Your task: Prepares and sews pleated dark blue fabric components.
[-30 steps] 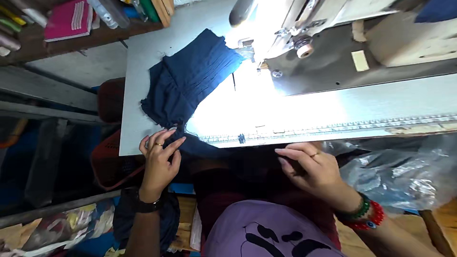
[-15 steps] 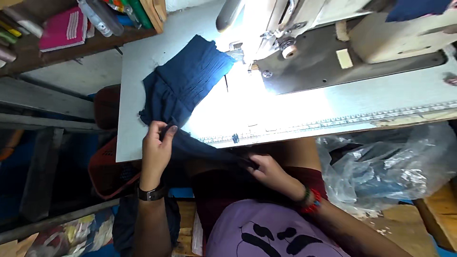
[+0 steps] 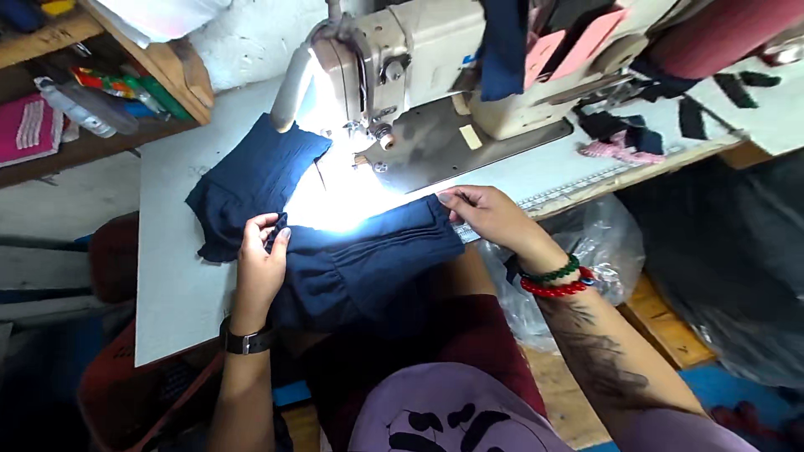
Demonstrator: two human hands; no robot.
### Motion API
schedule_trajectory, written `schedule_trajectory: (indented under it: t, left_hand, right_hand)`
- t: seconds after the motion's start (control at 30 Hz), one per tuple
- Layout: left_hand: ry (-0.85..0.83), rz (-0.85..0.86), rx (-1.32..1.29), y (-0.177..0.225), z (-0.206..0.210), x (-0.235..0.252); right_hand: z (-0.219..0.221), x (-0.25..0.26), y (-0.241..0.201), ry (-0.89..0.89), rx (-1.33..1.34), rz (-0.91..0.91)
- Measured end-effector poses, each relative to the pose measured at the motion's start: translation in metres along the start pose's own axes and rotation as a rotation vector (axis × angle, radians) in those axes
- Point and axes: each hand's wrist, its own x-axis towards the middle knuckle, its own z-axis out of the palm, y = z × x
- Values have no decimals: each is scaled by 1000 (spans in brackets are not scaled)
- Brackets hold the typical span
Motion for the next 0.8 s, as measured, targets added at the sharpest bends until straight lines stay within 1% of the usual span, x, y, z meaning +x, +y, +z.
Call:
schedule_trajectory:
  t: [0.13, 0.23, 0.33, 0.43, 0.63, 0.8]
  left_hand:
    - [16, -60, -50, 2, -1, -3]
    - [49, -13, -126, 0, -2, -6]
    - [197, 80, -238, -9, -1, -8]
    - [283, 119, -244, -12, 4, -11]
    - [188, 54, -346, -9, -7, -11]
    - [198, 48, -338, -7, -7, -13]
  right_hand:
    - [5, 2, -4, 31, -20, 3]
    - [17, 17, -10, 43, -104, -8]
    - [21, 14, -3, 106, -30, -98]
    - [25, 11, -6, 137, 20, -86]
    - [31, 24, -13, 149, -80, -65]
    - [35, 26, -15, 185, -90, -42]
